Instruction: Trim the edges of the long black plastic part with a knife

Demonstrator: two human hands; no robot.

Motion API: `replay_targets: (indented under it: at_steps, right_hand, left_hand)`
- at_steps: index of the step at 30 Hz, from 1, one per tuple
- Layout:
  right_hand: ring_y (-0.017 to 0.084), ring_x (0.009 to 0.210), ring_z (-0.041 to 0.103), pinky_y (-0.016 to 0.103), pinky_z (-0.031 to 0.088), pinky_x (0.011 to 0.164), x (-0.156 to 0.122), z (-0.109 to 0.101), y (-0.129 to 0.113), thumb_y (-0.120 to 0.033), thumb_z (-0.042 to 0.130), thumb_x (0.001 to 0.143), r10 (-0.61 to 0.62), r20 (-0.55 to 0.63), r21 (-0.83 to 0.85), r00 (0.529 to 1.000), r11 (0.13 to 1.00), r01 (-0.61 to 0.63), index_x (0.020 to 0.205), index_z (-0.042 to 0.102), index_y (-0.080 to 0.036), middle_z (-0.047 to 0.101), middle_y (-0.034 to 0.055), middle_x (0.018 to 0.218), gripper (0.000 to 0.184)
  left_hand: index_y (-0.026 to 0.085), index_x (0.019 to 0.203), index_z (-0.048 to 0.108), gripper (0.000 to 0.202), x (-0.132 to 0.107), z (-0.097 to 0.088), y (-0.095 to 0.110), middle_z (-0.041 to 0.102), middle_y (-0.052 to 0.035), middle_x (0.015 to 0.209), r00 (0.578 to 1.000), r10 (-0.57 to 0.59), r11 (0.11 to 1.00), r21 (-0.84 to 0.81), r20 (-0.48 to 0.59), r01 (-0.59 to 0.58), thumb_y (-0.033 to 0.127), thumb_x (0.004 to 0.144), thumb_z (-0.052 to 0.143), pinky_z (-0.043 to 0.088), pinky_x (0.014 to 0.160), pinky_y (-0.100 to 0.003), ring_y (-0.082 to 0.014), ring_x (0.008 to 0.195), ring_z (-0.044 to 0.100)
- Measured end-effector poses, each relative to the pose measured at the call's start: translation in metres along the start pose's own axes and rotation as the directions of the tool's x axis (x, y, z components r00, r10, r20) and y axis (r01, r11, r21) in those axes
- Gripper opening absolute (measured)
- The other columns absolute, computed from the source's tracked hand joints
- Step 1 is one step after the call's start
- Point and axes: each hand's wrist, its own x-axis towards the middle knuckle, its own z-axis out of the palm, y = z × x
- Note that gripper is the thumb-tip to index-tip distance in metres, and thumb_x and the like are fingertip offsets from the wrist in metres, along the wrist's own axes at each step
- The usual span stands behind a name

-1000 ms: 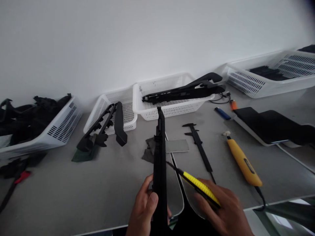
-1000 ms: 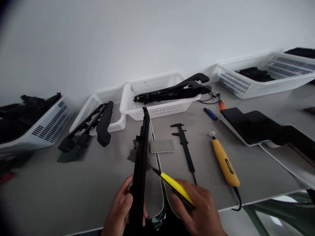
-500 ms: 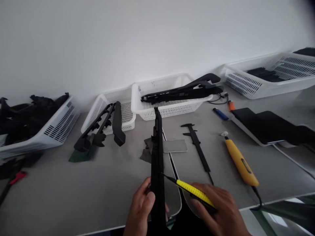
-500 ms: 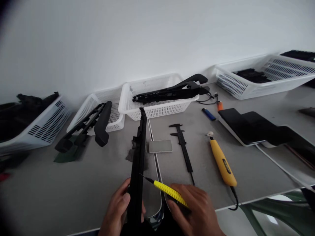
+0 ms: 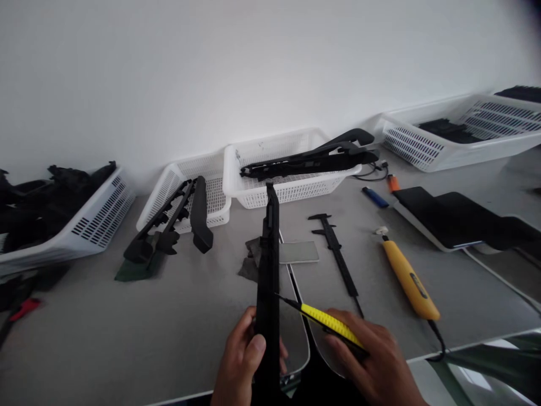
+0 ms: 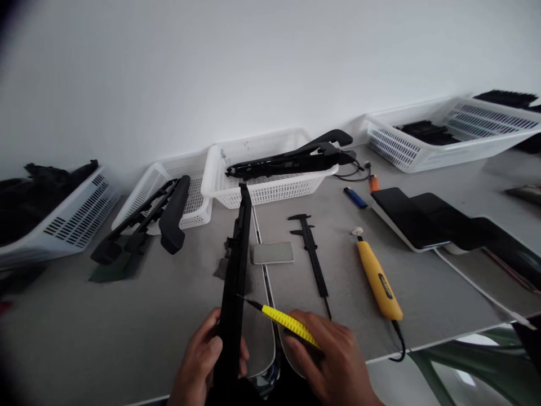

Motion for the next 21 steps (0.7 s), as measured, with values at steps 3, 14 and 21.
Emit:
replay_targets:
  at_steps: [3,14,21]
  right_hand:
    - [0.021,0.075,0.083,0.024,0.065,0.064,-0.003,0.0,0.002,-0.046,0.051,0.11,-0.019,0.005,-0.008,1.0,1.0,0.019,0.113,0.077,-0.023,0.085,0.0067,0.095,0.034]
    - [0.019,0.08,0.083,0.024,0.065,0.068,0.001,-0.002,0.0,-0.044,0.057,0.108,-0.057,0.056,0.032,0.997,0.998,0.055,0.12,0.076,-0.024,0.085,0.0052,0.095,0.03]
    - [0.02,0.081,0.081,0.026,0.063,0.069,0.004,-0.003,-0.001,-0.038,0.064,0.101,-0.083,0.152,0.08,0.985,0.994,0.071,0.126,0.073,-0.023,0.083,0.0054,0.098,0.03]
  left_hand:
    - [0.018,0.113,0.069,0.061,0.0,0.002,-0.001,0.076,-0.0053,0.077,0.999,-0.028,0.999,-0.024,-0.032,0.027,0.072,0.086,0.075,0.051,0.059,-0.027,-0.0177,0.062,0.067]
    - [0.018,0.149,0.059,0.083,-0.011,-0.007,-0.004,0.081,-0.0096,0.086,0.997,-0.071,0.997,-0.01,-0.009,0.07,0.062,0.083,0.084,0.057,0.072,-0.036,-0.0245,0.074,0.074]
    - [0.018,0.123,0.071,0.067,0.0,-0.001,-0.002,0.081,-0.0094,0.088,0.999,-0.042,0.998,-0.055,-0.011,0.041,0.072,0.084,0.078,0.056,0.067,-0.033,-0.024,0.073,0.074]
